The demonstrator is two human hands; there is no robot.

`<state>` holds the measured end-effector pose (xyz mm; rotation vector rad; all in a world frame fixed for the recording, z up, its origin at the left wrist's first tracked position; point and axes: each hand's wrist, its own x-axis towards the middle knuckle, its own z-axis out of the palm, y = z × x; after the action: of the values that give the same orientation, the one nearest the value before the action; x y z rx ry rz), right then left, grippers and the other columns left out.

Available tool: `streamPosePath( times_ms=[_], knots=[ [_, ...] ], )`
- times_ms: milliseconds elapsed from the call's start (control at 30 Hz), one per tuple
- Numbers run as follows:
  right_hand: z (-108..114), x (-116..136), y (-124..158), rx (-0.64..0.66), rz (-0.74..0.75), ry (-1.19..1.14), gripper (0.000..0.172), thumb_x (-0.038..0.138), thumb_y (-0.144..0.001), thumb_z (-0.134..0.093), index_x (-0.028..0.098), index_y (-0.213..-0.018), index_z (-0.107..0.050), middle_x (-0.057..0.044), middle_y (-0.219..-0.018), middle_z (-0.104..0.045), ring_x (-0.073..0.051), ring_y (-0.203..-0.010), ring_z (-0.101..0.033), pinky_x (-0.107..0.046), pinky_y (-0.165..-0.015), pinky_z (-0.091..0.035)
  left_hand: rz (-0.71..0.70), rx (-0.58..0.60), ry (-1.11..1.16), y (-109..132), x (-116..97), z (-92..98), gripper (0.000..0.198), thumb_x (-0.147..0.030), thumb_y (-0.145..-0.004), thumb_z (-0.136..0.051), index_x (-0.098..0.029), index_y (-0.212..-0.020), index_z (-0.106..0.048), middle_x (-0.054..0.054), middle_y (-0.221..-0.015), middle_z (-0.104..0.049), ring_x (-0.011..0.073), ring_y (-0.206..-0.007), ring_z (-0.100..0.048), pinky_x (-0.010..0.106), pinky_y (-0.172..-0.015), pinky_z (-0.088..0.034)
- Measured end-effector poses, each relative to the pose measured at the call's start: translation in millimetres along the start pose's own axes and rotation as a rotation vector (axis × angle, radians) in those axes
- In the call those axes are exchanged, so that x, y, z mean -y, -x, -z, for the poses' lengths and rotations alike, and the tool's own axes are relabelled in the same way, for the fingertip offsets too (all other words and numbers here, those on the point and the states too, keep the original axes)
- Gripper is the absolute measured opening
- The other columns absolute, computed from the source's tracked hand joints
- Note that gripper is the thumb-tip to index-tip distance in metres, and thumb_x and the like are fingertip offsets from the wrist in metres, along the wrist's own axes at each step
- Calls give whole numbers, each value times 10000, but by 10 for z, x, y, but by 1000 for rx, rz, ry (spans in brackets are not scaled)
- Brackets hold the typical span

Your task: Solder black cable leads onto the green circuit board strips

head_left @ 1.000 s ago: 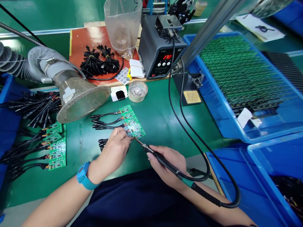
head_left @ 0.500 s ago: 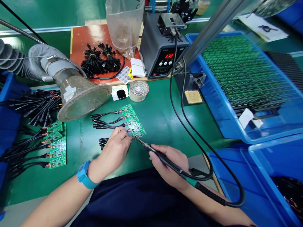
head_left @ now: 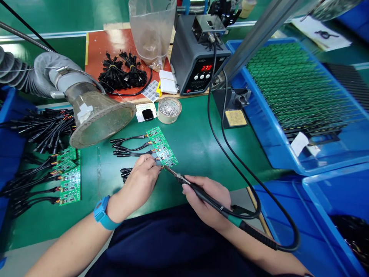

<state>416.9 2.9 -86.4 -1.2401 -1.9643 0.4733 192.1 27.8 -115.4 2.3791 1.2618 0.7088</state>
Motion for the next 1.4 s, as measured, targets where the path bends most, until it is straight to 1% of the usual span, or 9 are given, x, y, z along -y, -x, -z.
streamPosePath(
  times_ms=[167, 333, 567, 800, 1100, 1267, 1400],
  knots=[
    [-13, 10, -4, 16, -1, 0, 92, 220, -976, -647, 188, -1058, -671, -21, -814, -794, -155, -680, -766, -253, -724, -643, 11, 7, 5, -2, 2, -2, 204, -105, -1018, -504, -127, -910, -675, 76, -881, -569, 244, -976, -524, 413, -868, -520],
    [-15, 8, 9, 8, 11, 14, 81, 221, -975, -647, 198, -1046, -679, -18, -810, -790, -160, -680, -765, -261, -708, -645, 18, 7, 19, 5, 7, -8, 208, -109, -1022, -496, -147, -924, -676, 74, -906, -578, 238, -975, -525, 408, -873, -516],
    [-32, 9, -5, -7, 36, -2, 81, 196, -958, -662, 192, -1037, -681, -19, -808, -786, -151, -674, -757, -251, -704, -638, 14, 18, 19, 10, 18, -14, 241, -107, -1037, -450, -156, -951, -670, 64, -883, -557, 235, -974, -518, 420, -870, -524],
    [20, 11, 7, -15, 31, 1, 90, 198, -960, -655, 182, -1046, -677, -26, -791, -787, -160, -686, -764, -249, -718, -639, 13, 23, 10, 2, 12, -10, 233, -97, -1030, -461, -146, -935, -668, 71, -880, -561, 238, -954, -503, 416, -855, -509],
    [-11, 31, -23, 14, -22, 15, 101, 224, -954, -658, 197, -1041, -702, -14, -791, -795, -170, -667, -772, -267, -713, -656, 27, 30, 23, 5, 8, 0, 263, -108, -1041, -424, -154, -950, -666, 73, -894, -567, 235, -959, -508, 419, -856, -508],
    [-2, 29, -17, 40, -26, 15, 107, 232, -964, -652, 202, -1058, -694, -22, -799, -796, -179, -666, -773, -281, -711, -659, 29, 28, 28, 1, 7, 4, 272, -106, -1040, -421, -156, -922, -661, 70, -882, -555, 230, -940, -498, 408, -843, -503],
    [-20, 12, -13, 29, -8, 17, 98, 218, -966, -651, 198, -1055, -685, -25, -798, -793, -171, -660, -769, -274, -714, -656, 23, 17, 38, -6, 7, 11, 266, -110, -1040, -427, -165, -921, -659, 65, -885, -557, 230, -943, -501, 405, -842, -504]
  ],
)
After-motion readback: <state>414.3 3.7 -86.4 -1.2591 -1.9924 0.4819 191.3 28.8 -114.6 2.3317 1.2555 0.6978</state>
